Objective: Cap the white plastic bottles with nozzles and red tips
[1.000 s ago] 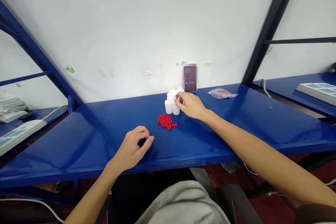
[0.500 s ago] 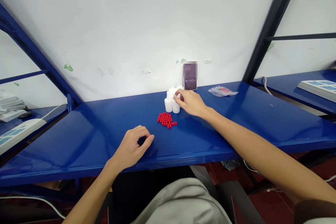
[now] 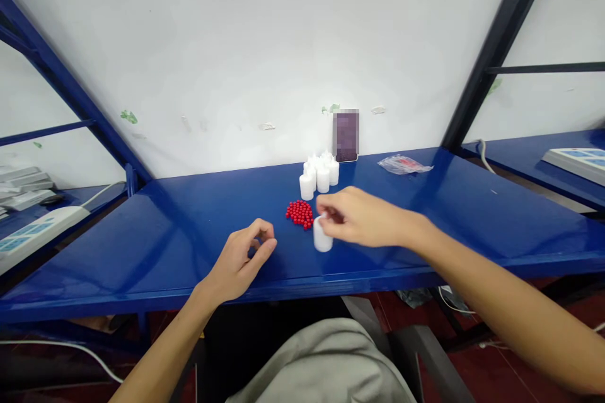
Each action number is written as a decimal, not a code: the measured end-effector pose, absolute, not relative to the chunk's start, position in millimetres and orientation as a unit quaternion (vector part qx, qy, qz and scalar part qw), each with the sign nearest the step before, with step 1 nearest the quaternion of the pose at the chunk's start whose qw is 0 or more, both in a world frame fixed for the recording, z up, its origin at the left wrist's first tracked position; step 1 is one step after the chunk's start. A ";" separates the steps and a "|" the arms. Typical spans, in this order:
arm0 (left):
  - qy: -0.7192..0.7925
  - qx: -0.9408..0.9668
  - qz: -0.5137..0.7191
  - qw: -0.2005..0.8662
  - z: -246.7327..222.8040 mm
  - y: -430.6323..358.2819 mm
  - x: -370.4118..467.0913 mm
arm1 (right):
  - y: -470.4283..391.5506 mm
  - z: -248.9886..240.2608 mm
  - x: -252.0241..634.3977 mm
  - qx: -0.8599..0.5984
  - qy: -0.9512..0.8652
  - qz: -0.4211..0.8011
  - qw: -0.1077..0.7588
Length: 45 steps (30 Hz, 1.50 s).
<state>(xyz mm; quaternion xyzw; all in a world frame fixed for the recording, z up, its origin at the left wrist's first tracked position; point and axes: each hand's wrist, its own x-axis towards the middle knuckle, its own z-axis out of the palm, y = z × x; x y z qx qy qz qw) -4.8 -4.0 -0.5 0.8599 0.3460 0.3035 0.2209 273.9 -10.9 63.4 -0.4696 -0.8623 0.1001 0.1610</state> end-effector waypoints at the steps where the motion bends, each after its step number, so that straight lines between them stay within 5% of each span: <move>1: 0.334 0.860 0.314 0.226 0.1 -4.2 -4.7 | -15.0 62.7 264.4 -0.449 -0.868 0.122 0.174; 19: 0.264 0.876 0.230 0.332 11.5 -7.7 -8.2 | 24.9 19.3 278.4 -0.464 -0.875 0.057 0.127; 22: 0.254 0.873 0.242 0.338 11.0 -7.0 -8.4 | 19.8 29.3 275.3 -0.473 -0.865 0.048 0.163; 28: 0.209 0.873 0.286 0.336 4.9 -3.4 -11.1 | -17.0 41.0 235.3 -0.351 -0.843 0.111 0.392; 35: 0.248 0.871 0.286 0.313 5.8 -6.8 -7.3 | -30.3 39.1 206.1 -0.279 -0.887 0.101 0.354; 45: 0.295 0.807 0.289 0.422 8.3 -10.5 -5.5 | -27.3 37.0 203.3 -0.279 -0.878 0.095 0.377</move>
